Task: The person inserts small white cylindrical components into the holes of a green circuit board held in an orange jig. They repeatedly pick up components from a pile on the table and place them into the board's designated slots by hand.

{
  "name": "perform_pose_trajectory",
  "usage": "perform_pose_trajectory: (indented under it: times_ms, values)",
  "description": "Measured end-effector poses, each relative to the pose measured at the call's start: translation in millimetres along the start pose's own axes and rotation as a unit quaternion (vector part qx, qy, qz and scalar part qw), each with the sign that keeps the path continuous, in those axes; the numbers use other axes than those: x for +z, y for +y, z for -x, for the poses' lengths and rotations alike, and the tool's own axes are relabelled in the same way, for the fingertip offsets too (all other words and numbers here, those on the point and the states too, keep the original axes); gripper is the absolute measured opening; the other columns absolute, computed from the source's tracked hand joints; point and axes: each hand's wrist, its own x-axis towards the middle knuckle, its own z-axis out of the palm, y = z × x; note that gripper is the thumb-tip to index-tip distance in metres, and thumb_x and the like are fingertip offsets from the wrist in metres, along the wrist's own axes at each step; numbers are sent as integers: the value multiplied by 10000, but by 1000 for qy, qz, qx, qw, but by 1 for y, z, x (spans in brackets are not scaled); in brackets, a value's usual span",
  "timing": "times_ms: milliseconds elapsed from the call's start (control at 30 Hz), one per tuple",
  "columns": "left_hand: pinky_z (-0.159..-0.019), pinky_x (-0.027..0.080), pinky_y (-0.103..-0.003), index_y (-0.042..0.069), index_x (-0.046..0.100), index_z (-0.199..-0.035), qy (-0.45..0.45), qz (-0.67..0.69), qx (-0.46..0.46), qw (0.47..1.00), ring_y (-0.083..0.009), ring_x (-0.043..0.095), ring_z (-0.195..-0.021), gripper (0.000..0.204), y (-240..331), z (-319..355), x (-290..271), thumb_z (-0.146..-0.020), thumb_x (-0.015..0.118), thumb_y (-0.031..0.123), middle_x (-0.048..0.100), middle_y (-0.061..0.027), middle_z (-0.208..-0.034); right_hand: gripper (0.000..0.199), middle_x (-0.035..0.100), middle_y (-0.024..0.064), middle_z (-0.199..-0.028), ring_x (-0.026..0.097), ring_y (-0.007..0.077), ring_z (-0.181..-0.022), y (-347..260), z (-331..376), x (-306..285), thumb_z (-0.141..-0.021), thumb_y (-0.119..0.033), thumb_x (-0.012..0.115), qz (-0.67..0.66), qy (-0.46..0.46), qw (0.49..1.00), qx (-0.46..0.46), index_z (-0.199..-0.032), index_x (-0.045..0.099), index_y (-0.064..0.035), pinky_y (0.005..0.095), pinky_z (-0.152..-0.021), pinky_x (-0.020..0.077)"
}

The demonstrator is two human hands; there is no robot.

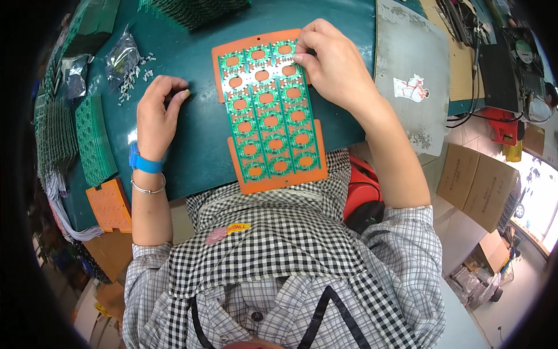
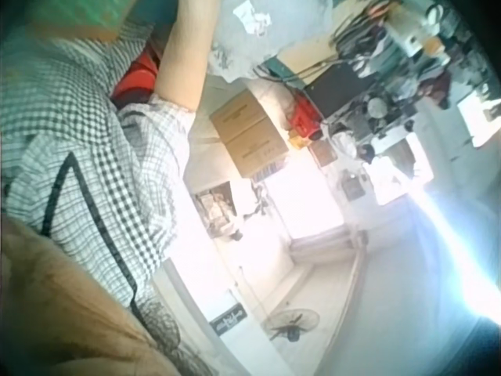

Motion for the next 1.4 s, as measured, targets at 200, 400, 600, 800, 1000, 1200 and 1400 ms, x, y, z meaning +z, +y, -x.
perform_pose_trajectory:
  times_ms: [200,400,600,800,1000,1200,1400]
  values:
    - [-683,514,-368,22,669,-896,-48,-28,-12,998,-282,637,-758,91,-1,-8,-4,-821,720,10,643,-91,-900,99,604,83,-1015,619,238,-873,1,-2,4,-886,-8,677,15,1,1000,-5,-931,594,20,339,-783,516]
    - [-676,490,-287,-20,669,-926,-14,-10,33,999,-173,592,-716,96,-10,-5,-3,-841,714,-19,620,-84,-878,72,617,120,-1000,627,336,-903,2,-2,5,-892,-56,647,-7,-10,1000,-13,-909,638,14,421,-799,510]
    - [-680,492,-278,-19,660,-903,-100,2,-44,994,-157,594,-725,85,-6,-4,-20,-840,718,-21,607,-75,-856,72,621,125,-1004,633,336,-900,0,-2,3,-882,-37,656,-13,-7,1000,-6,-910,634,26,423,-800,511]
    - [-651,469,-304,-17,617,-904,-103,-34,1,994,-167,572,-697,100,-12,-4,-16,-851,701,-24,573,-76,-837,89,622,126,-1001,642,339,-875,2,-3,5,-887,-42,666,-13,2,1000,-11,-919,629,33,422,-783,514]
    - [-677,482,-327,-7,606,-962,-60,-60,42,995,-209,568,-709,78,-9,-3,-9,-903,656,-5,595,-93,-849,85,620,115,-999,645,330,-874,1,-4,4,-878,-35,677,4,0,1000,-31,-908,622,21,420,-782,519]
    - [-710,499,-276,-10,631,-963,-66,10,-34,997,-133,601,-760,65,10,3,-18,-909,667,-13,669,-83,-861,100,586,91,-988,647,264,-868,6,-7,16,-890,8,654,9,19,996,-87,-864,558,16,380,-758,529]
    - [-780,550,-269,-12,683,-1007,-13,118,-54,991,-144,699,-838,145,24,13,-16,-872,680,-65,727,-83,-927,106,588,95,-982,638,291,-886,0,-7,9,-870,15,657,72,11,985,-158,-843,554,19,390,-757,531]
